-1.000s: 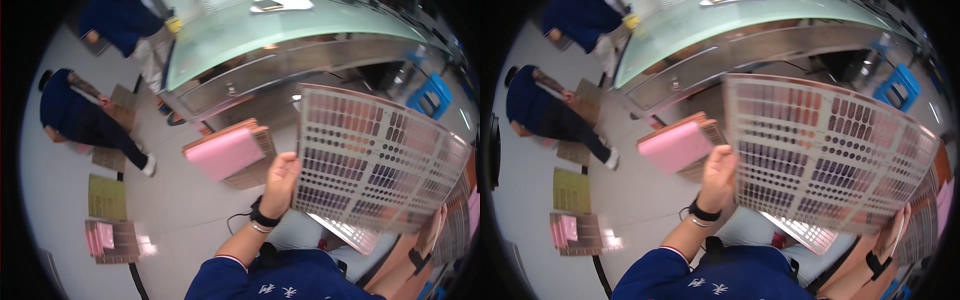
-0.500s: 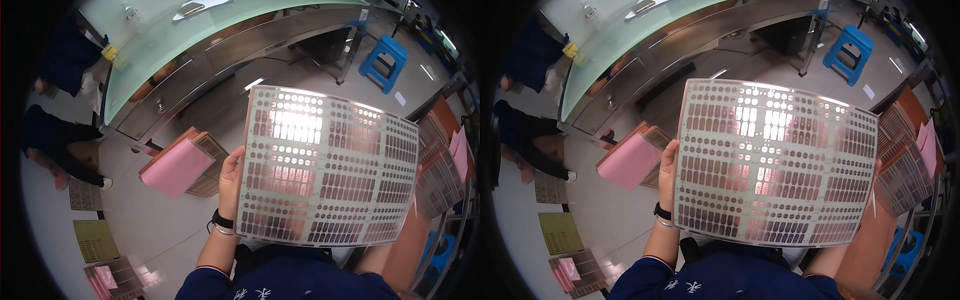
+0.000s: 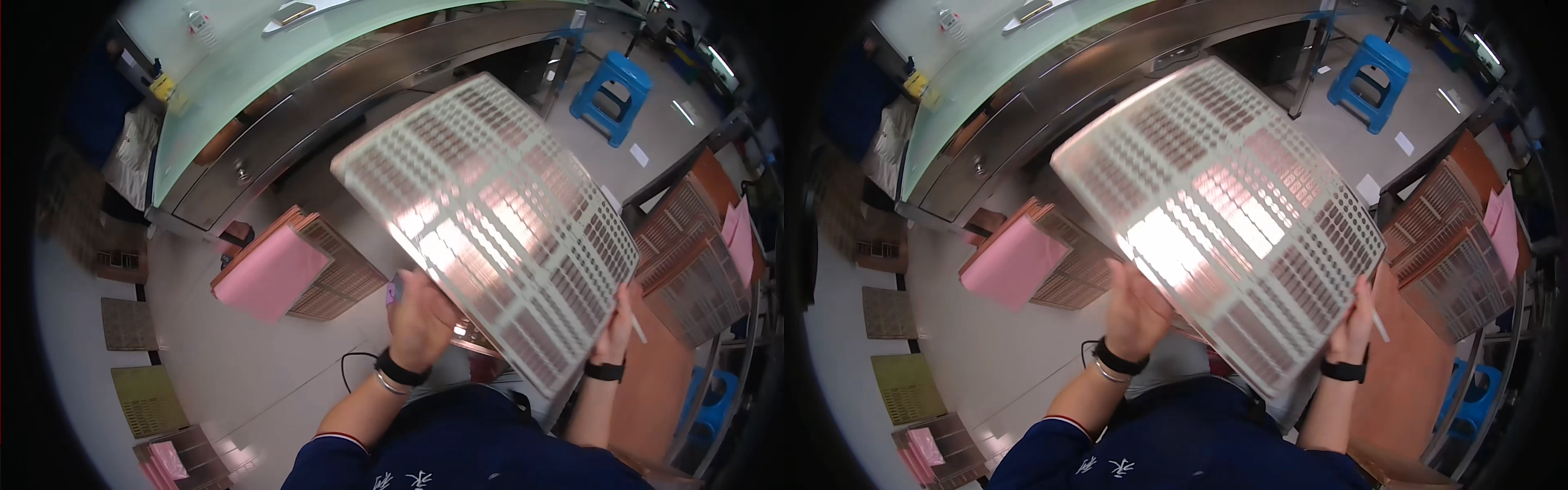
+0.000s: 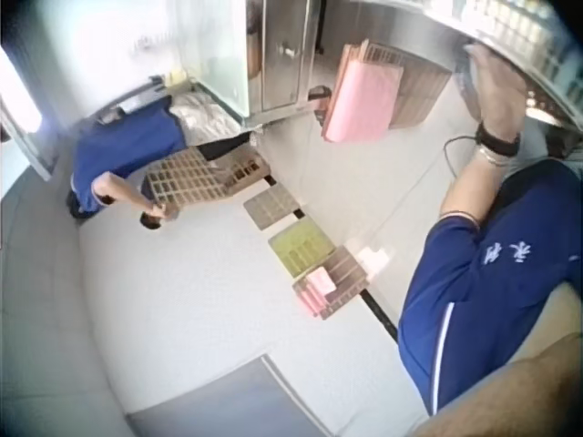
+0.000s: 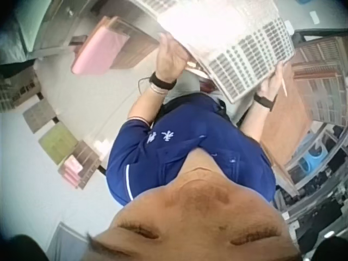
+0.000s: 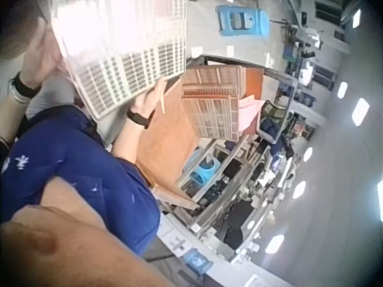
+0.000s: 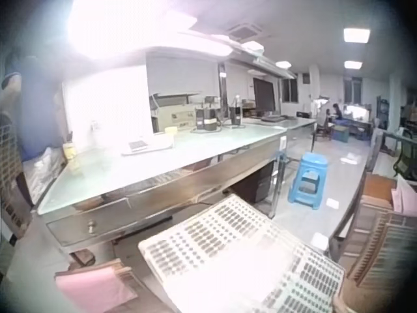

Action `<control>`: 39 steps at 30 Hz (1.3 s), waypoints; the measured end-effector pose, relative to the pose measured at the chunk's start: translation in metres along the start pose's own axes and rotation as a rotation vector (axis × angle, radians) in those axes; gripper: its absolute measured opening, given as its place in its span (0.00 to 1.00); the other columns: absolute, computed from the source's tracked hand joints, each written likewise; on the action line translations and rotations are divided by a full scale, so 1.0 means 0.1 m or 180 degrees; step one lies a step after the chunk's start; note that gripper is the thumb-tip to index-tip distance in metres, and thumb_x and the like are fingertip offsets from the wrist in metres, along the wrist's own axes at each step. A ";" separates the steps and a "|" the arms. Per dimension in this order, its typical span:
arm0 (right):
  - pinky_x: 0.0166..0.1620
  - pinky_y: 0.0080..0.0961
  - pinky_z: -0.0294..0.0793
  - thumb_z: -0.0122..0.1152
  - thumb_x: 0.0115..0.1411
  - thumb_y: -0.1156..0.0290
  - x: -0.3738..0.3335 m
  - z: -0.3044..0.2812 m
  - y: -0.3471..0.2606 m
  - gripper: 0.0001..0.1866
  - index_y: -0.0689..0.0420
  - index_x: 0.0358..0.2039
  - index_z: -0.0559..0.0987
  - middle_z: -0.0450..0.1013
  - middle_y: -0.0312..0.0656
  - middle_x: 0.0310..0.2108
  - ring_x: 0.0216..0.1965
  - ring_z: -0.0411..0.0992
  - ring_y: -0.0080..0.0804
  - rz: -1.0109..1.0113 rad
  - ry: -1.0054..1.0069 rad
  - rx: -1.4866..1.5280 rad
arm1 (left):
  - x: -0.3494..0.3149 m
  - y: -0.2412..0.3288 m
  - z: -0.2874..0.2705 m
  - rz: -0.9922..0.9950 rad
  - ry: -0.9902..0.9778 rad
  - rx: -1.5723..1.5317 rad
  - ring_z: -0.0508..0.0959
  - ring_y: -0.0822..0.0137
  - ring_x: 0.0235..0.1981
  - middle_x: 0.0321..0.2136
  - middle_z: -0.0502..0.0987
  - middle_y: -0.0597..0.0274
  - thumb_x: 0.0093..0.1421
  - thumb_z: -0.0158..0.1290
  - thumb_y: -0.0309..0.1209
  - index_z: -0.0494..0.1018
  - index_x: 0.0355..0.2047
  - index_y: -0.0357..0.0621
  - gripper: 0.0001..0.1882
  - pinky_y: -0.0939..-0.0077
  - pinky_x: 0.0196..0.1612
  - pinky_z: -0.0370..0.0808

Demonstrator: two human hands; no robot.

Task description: The recorder is inspecting large metal component grids under a bright light, flipping through them, and using a pen to mark specific locations.

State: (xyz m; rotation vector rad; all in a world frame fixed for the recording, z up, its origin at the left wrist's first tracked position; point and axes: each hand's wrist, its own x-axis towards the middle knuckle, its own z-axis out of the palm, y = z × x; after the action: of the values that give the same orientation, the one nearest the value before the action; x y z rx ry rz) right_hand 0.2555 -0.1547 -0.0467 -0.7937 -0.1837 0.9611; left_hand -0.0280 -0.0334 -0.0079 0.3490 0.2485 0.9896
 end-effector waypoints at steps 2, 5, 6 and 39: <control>0.56 0.32 0.70 0.45 0.67 0.70 -0.12 0.13 0.20 0.20 0.60 0.57 0.62 0.66 0.45 0.54 0.54 0.68 0.35 -0.0078 -0.0028 0.0051 | -0.11 -0.23 -0.02 -0.0237 -0.0047 0.0506 0.63 0.60 0.59 0.59 0.62 0.55 0.67 0.40 0.40 0.52 0.62 0.42 0.27 0.60 0.61 0.60; 0.55 0.34 0.71 0.46 0.66 0.72 -0.29 0.16 0.25 0.21 0.59 0.59 0.60 0.65 0.43 0.56 0.54 0.67 0.35 0.0143 -0.0286 0.0178 | -0.05 -0.24 -0.05 -0.0183 0.0101 0.0880 0.67 0.63 0.56 0.56 0.65 0.58 0.64 0.47 0.33 0.53 0.61 0.44 0.27 0.63 0.58 0.64; 0.54 0.33 0.72 0.47 0.66 0.71 -0.31 0.06 0.22 0.22 0.59 0.59 0.60 0.65 0.44 0.55 0.54 0.67 0.35 0.0184 -0.0311 0.0076 | -0.03 -0.19 -0.07 -0.0196 0.0018 0.0889 0.68 0.64 0.54 0.55 0.66 0.58 0.64 0.48 0.32 0.54 0.61 0.44 0.27 0.64 0.57 0.66; 0.45 0.16 0.69 0.49 0.66 0.61 -0.17 0.44 -0.21 0.23 0.67 0.51 0.70 0.74 0.41 0.42 0.41 0.71 0.20 0.0170 -0.0364 -0.2054 | 0.05 0.20 -0.39 -0.0066 0.0546 0.2711 0.72 0.72 0.46 0.46 0.74 0.58 0.65 0.48 0.36 0.65 0.52 0.33 0.21 0.77 0.50 0.67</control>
State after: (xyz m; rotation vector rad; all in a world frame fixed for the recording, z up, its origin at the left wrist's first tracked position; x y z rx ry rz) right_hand 0.2386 -0.1517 0.0017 -1.3377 -0.5938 1.0077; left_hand -0.0550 -0.0126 -0.0355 1.0326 0.8331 0.8534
